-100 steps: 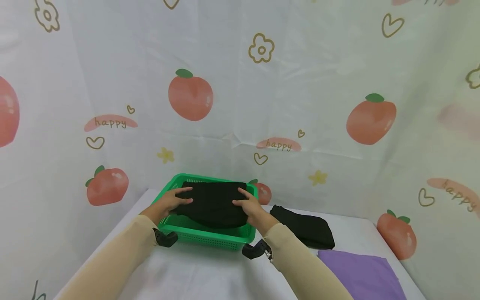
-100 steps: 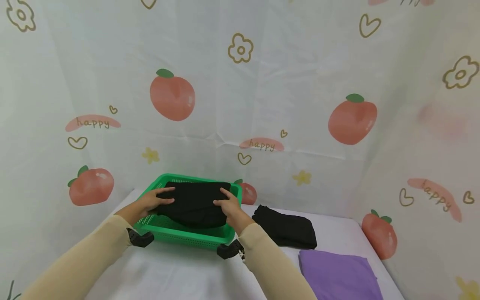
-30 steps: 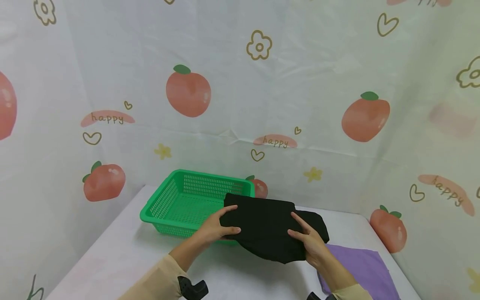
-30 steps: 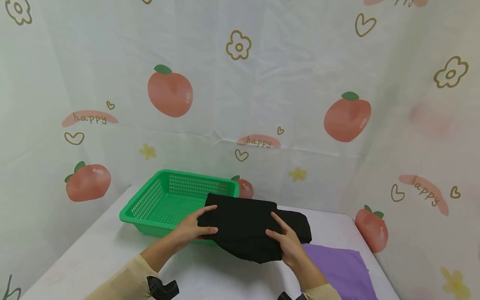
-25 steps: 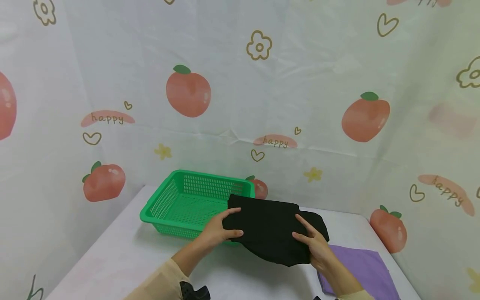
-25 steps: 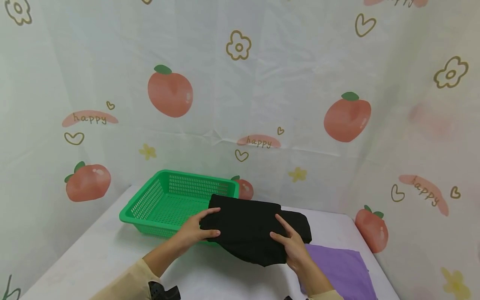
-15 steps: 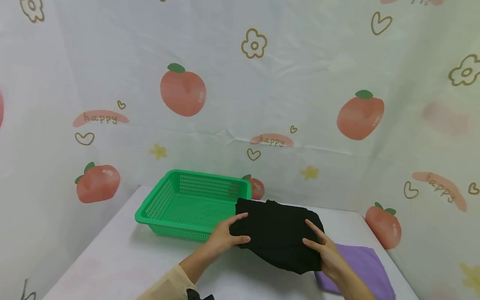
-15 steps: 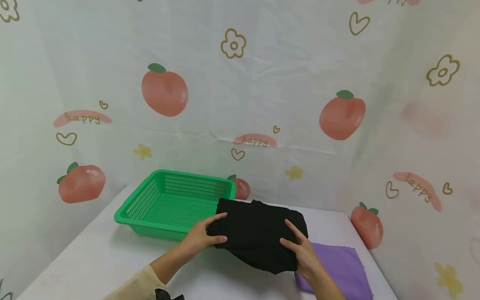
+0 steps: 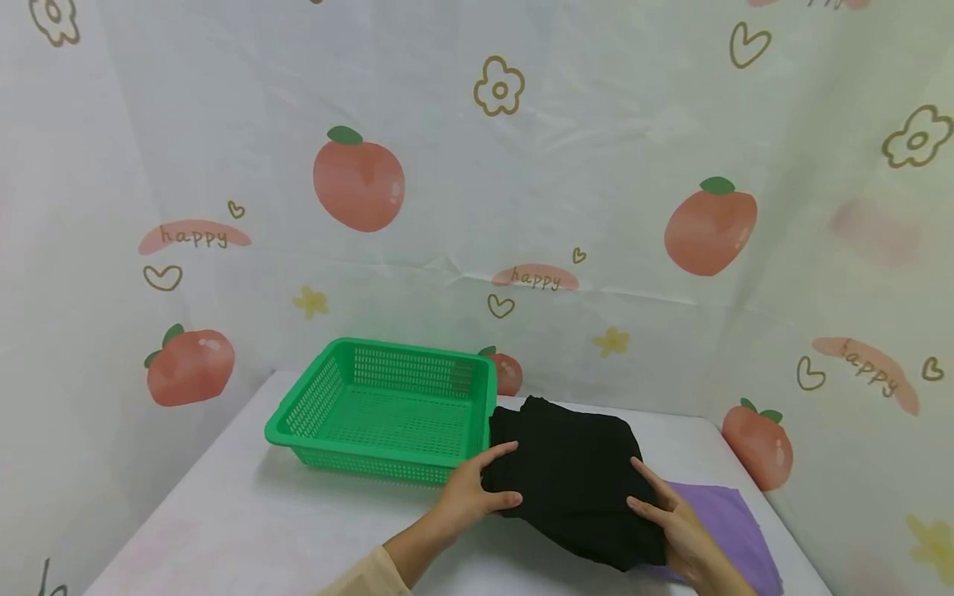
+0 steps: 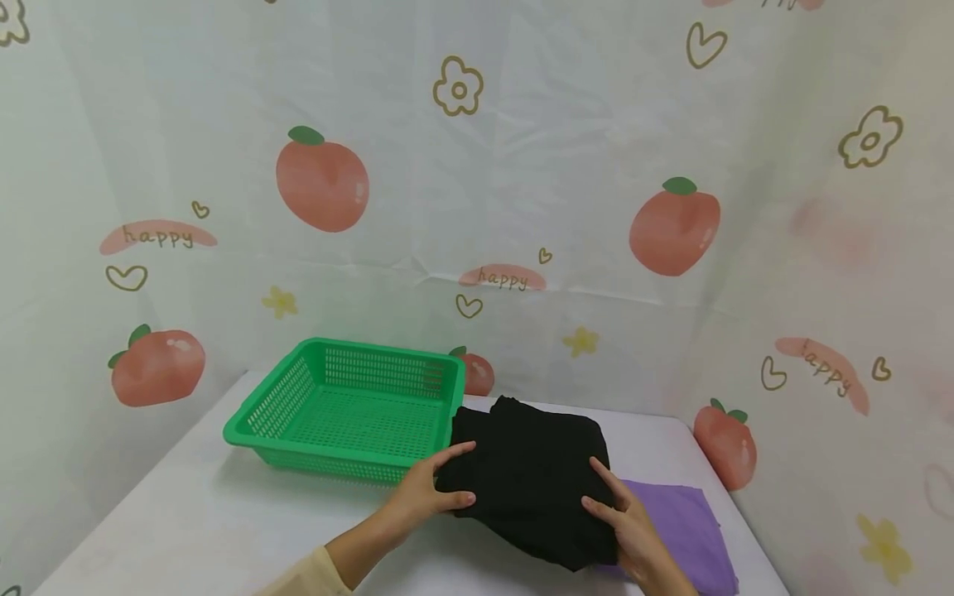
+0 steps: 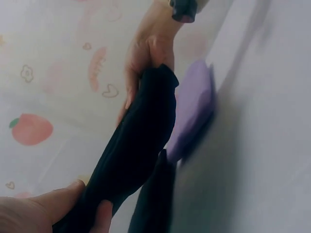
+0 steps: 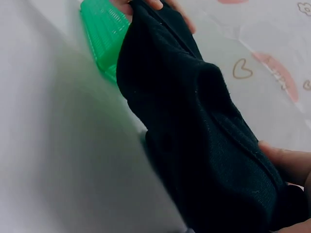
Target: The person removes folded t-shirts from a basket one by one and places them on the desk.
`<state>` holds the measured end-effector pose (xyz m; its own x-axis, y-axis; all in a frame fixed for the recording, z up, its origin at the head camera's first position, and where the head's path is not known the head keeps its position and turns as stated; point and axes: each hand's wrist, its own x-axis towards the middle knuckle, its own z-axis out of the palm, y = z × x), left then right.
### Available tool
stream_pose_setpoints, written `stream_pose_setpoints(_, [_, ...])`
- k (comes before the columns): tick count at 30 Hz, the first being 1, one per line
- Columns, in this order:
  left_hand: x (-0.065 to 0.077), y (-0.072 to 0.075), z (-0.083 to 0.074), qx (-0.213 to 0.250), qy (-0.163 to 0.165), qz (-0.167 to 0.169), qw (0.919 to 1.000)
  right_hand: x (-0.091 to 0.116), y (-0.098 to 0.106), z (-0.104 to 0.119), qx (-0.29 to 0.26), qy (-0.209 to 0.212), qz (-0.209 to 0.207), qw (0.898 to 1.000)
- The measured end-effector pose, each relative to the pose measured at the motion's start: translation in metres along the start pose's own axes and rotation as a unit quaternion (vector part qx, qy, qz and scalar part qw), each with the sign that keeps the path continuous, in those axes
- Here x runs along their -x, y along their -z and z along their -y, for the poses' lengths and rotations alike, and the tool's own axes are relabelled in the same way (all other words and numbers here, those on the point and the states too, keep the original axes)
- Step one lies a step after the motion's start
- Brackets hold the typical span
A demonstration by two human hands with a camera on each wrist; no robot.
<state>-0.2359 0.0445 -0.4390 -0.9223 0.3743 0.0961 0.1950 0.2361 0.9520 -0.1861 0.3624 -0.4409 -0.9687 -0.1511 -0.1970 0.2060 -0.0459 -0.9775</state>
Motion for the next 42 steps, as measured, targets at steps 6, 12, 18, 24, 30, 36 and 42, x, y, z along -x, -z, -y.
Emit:
stream_pose_setpoints(6, [0.005, -0.011, 0.008, -0.017, -0.008, -0.003, 0.9998, 0.003, 0.007, -0.015, -0.009, -0.019, 0.002, 1.0])
stream_pose_setpoints(12, [0.008, -0.018, 0.021, -0.02, 0.009, -0.003, 0.9998, 0.003, 0.01, -0.027, 0.001, -0.021, -0.002, 1.0])
stream_pose_setpoints(18, [0.008, -0.022, 0.036, -0.013, 0.018, -0.005, 0.9997, 0.001, 0.007, -0.038, 0.03, -0.015, -0.031, 0.999])
stream_pose_setpoints(24, [0.01, -0.029, 0.054, -0.011, 0.006, -0.009, 0.9999, 0.0, 0.002, -0.046, 0.107, -0.002, -0.111, 0.988])
stream_pose_setpoints(30, [0.012, -0.033, 0.067, -0.009, 0.022, -0.029, 0.9993, -0.003, -0.003, -0.048, 0.273, -0.003, -0.196, 0.942])
stream_pose_setpoints(36, [0.009, -0.033, 0.073, -0.002, 0.034, -0.047, 0.9983, -0.006, -0.005, -0.048, 0.325, 0.003, -0.202, 0.924])
stream_pose_setpoints(42, [0.01, -0.037, 0.071, -0.021, 0.043, -0.066, 0.9967, -0.007, -0.004, -0.051, 0.353, -0.003, -0.209, 0.912])
